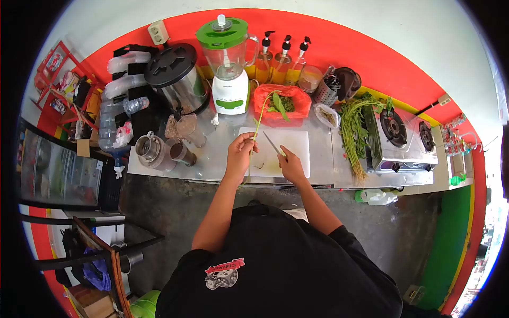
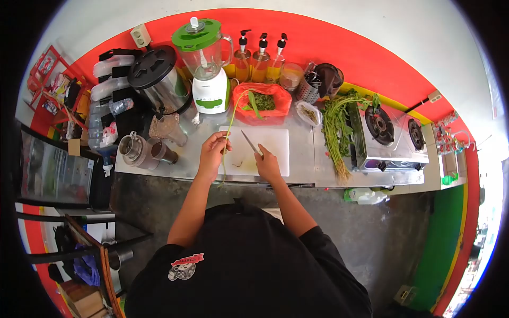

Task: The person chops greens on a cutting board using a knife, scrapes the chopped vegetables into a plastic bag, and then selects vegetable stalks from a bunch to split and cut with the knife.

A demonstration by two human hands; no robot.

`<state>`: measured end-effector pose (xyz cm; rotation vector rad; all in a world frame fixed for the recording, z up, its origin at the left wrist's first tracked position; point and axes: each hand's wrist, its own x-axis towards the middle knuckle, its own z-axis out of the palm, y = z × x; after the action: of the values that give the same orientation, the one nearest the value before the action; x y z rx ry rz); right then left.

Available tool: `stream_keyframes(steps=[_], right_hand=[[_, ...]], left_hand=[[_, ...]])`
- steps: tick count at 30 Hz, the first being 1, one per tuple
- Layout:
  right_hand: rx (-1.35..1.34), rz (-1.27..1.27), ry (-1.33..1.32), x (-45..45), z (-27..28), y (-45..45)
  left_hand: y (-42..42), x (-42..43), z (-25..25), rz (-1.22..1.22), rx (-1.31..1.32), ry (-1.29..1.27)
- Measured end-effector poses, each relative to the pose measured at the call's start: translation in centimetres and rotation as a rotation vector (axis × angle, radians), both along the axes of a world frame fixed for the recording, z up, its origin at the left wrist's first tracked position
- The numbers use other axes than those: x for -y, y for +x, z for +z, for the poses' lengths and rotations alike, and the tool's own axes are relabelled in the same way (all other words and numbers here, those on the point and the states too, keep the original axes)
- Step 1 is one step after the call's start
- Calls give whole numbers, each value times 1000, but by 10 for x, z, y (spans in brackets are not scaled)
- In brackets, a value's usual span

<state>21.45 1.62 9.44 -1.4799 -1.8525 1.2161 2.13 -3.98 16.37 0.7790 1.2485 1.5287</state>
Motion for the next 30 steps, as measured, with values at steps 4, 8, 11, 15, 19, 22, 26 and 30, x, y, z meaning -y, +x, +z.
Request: stream_keyframes(steps=[4, 8, 11, 15, 19, 22, 26, 30], right_hand=[[-4, -25, -21, -1, 2, 6], [-116, -55, -20, 1, 21, 12], [-191, -89, -13, 8, 44, 14], [-328, -106, 31, 20, 83, 8], [-289, -69, 286, 29, 118, -2], [-96, 98, 454, 32, 146, -12], [-67, 137, 499, 28, 141, -23], [-135, 104, 507, 31, 142, -30]], left_hand=[[4, 1, 3, 15, 145, -53], [5, 0, 1, 11, 90, -15], [5, -2, 5, -6, 113, 48], [5, 0, 16, -59, 148, 29], [7, -2, 28, -36, 85, 57], [7, -4, 29, -41, -39, 53], [9, -3, 32, -42, -126, 115], [7, -2, 28, -34, -124, 125]])
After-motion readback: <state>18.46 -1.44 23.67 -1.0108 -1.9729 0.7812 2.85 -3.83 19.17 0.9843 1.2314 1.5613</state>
